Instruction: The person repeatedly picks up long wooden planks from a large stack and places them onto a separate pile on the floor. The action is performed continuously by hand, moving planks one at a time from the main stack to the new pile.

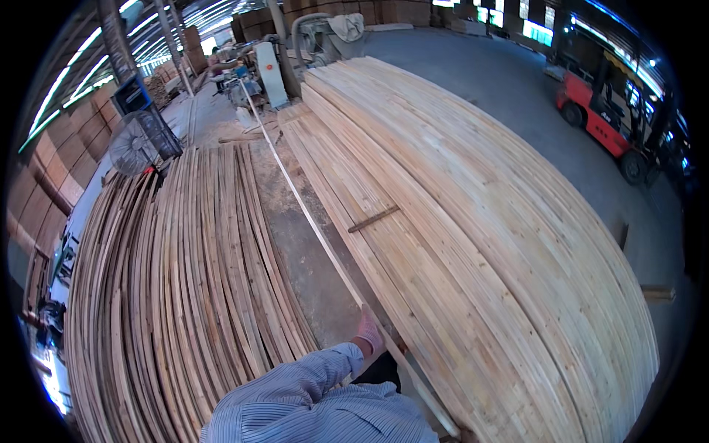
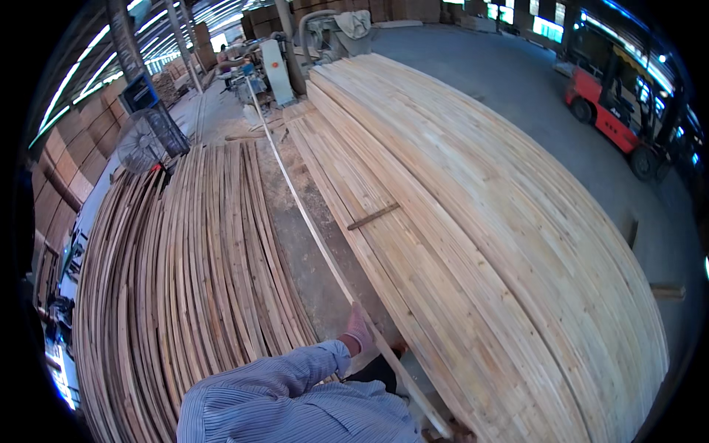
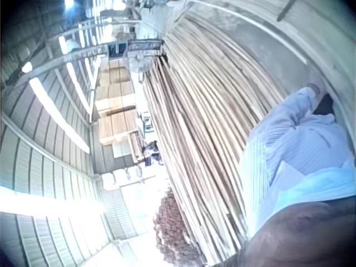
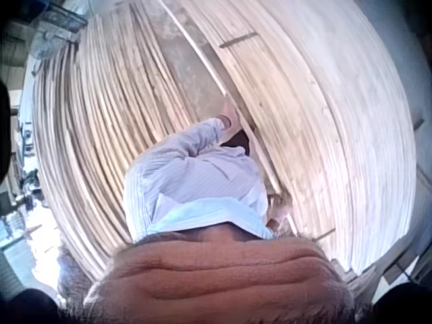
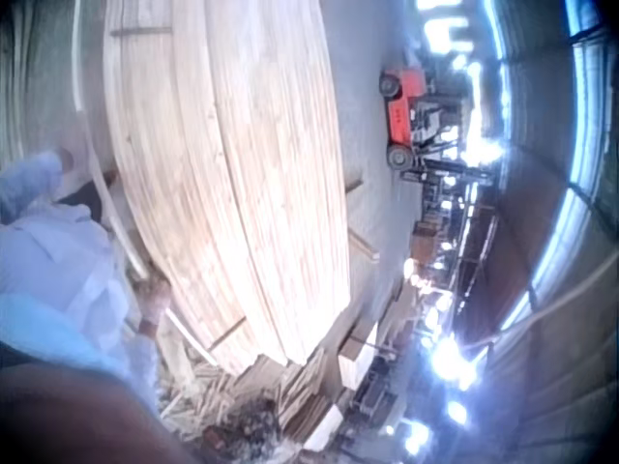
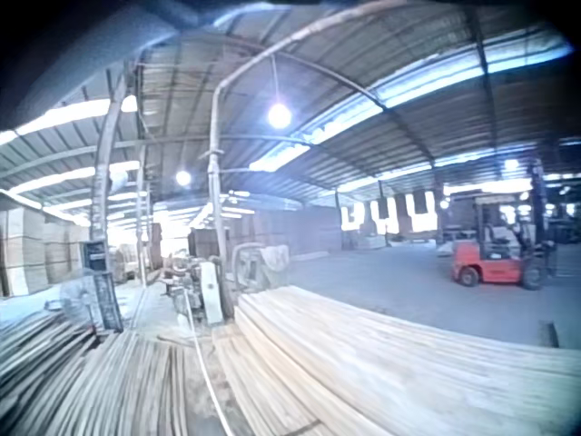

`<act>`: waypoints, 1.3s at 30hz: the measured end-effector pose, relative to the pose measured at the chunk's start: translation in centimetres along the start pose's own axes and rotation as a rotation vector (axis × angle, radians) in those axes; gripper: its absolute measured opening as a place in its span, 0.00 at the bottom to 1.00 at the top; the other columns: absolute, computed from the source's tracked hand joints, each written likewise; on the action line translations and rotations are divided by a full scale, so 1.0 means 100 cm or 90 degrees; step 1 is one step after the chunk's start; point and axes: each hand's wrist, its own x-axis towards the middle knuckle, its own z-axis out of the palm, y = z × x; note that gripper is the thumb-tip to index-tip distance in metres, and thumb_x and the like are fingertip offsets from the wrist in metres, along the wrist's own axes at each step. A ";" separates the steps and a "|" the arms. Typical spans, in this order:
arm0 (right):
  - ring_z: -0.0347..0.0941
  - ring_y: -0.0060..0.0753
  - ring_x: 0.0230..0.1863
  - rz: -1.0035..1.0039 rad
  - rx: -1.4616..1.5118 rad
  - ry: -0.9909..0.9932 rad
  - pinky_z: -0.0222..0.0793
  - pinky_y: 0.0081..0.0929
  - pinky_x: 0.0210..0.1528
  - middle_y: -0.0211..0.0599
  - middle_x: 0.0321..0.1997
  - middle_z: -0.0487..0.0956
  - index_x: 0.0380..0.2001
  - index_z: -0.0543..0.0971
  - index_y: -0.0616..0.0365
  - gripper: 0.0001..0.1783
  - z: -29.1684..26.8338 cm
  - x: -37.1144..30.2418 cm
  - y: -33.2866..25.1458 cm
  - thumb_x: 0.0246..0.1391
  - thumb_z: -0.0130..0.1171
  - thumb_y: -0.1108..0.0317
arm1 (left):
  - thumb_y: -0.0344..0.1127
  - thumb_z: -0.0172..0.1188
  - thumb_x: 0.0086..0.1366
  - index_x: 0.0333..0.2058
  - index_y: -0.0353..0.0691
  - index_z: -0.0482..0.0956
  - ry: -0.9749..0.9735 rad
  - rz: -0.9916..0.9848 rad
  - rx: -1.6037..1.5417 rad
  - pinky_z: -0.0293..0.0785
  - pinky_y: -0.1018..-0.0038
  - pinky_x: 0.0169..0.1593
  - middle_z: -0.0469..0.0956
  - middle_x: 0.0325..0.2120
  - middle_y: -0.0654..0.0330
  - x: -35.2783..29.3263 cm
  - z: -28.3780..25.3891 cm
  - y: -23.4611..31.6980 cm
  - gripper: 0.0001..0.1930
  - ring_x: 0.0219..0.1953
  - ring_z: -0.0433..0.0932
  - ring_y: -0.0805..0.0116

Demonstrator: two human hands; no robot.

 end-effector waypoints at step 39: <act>0.79 0.61 0.44 0.430 -0.184 -0.249 0.74 0.53 0.49 0.58 0.40 0.83 0.40 0.86 0.57 0.33 -0.075 -0.007 0.045 0.62 0.44 0.39 | 0.61 0.44 0.71 0.66 0.41 0.63 -0.443 -0.205 0.062 0.56 0.52 0.71 0.64 0.67 0.53 0.007 -0.002 0.084 0.35 0.69 0.60 0.52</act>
